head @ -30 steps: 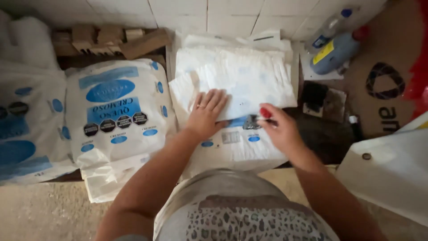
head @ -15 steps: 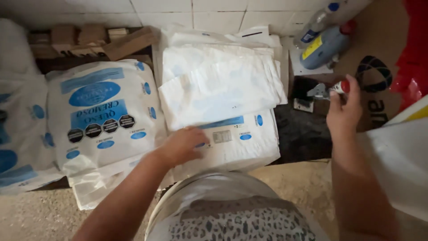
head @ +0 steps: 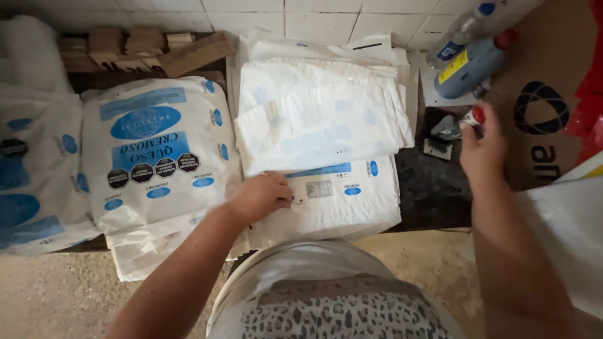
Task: Stamping a stack of plastic cheese bags with a hand stamp
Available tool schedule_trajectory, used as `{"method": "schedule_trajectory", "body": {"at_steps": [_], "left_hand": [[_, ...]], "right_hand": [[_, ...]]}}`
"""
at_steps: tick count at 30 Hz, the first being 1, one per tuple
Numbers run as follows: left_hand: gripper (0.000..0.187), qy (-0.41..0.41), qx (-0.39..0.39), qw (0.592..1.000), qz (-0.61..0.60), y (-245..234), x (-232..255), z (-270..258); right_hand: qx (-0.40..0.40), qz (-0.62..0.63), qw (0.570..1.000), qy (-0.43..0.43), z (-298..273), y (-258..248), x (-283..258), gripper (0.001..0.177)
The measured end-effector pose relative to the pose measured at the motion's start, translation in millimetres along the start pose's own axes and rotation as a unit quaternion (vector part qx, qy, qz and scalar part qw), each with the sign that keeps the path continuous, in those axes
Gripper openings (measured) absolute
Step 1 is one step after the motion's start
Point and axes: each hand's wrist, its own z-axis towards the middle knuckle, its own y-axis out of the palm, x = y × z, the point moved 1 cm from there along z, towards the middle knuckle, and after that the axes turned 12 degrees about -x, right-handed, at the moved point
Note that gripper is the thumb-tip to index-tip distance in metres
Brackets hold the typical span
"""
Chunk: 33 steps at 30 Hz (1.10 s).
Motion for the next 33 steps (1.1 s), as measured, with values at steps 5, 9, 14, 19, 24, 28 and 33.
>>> {"method": "schedule_trajectory", "body": {"at_steps": [5,9,14,19,24,28,33], "left_hand": [[0.015,-0.056,0.046,0.995,-0.074,-37.2,30.6,-17.9],[0.027,-0.229,0.047,0.956,-0.177,-69.3,56.7,-25.0],[0.025,-0.227,0.147,0.884,-0.382,-85.7,73.5,-26.6],[0.071,0.015,0.251,0.835,-0.489,-43.3,44.5,-5.3],[0.067,0.107,0.098,0.989,-0.012,-28.2,36.5,-2.1],[0.060,0.049,0.039,0.995,0.077,-1.8,6.0,4.9],[0.024,0.038,0.107,0.989,0.092,-4.3,2.1,4.6]], "right_hand": [[0.028,-0.053,0.996,-0.067,0.8,11.8,23.5,0.045],[0.059,0.065,0.996,-0.002,-5.3,-13.5,-26.0,0.050],[0.020,0.127,0.991,-0.044,-65.9,5.4,-96.8,0.051],[-0.020,0.060,0.985,-0.162,-97.0,70.0,-135.7,0.051],[-0.022,-0.041,0.968,-0.247,-97.3,121.6,-127.6,0.049],[-0.098,0.119,0.975,-0.157,-69.1,100.8,-132.1,0.052],[-0.028,0.179,0.975,-0.129,-67.6,46.1,-139.1,0.054]]}}
